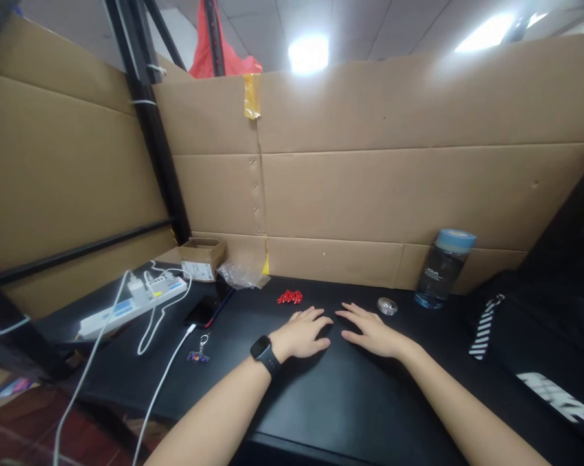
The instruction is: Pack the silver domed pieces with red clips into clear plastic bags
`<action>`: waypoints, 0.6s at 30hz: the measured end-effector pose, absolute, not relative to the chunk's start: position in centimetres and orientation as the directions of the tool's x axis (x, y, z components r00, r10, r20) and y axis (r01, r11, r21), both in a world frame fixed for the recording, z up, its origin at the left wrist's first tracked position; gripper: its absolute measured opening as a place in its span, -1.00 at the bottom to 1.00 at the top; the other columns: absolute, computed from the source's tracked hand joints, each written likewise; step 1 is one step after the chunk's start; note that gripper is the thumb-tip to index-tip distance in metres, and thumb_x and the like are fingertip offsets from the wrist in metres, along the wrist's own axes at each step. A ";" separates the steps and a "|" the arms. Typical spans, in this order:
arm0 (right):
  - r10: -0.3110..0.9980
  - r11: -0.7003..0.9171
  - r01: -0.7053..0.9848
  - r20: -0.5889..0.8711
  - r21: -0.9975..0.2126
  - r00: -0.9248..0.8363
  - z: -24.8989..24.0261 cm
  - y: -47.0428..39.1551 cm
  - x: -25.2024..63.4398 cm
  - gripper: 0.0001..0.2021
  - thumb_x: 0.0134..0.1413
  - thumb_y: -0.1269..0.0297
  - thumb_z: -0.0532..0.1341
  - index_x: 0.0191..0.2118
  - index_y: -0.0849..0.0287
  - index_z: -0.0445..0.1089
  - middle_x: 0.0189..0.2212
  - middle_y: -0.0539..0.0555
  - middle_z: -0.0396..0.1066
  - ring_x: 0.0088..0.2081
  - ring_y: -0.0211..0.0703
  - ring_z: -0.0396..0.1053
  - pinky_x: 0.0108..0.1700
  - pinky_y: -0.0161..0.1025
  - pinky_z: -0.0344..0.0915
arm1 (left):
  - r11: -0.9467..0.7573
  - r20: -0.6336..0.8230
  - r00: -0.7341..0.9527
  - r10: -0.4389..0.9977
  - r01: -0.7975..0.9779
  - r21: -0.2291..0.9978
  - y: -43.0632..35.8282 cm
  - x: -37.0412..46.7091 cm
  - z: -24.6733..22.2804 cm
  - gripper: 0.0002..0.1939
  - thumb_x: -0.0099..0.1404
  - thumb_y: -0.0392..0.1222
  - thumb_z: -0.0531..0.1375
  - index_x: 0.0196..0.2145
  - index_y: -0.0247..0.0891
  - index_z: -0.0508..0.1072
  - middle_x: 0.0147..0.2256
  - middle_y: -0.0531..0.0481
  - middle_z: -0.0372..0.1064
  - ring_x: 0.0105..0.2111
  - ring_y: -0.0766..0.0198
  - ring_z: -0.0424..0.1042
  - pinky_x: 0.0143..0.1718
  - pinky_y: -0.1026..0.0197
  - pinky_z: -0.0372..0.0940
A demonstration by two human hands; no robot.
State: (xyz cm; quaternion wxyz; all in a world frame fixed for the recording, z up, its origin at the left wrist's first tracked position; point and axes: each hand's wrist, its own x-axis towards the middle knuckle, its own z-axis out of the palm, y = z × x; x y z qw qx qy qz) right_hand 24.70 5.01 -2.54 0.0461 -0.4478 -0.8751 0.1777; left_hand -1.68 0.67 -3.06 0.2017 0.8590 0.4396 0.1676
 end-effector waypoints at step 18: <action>0.764 0.566 0.737 -0.102 -0.368 -0.638 -2.0 4.9 25.2 -0.30 0.30 -0.21 0.09 0.45 -0.09 0.07 0.49 0.16 -0.15 0.49 0.22 -0.22 0.42 0.21 -0.10 | -0.550 0.061 0.583 0.811 0.722 0.419 0.7 -2.2 -2.7 -0.40 0.42 0.07 0.15 0.36 -0.03 0.28 0.42 -0.14 0.00 0.43 -0.17 -0.06 0.38 -0.25 -0.03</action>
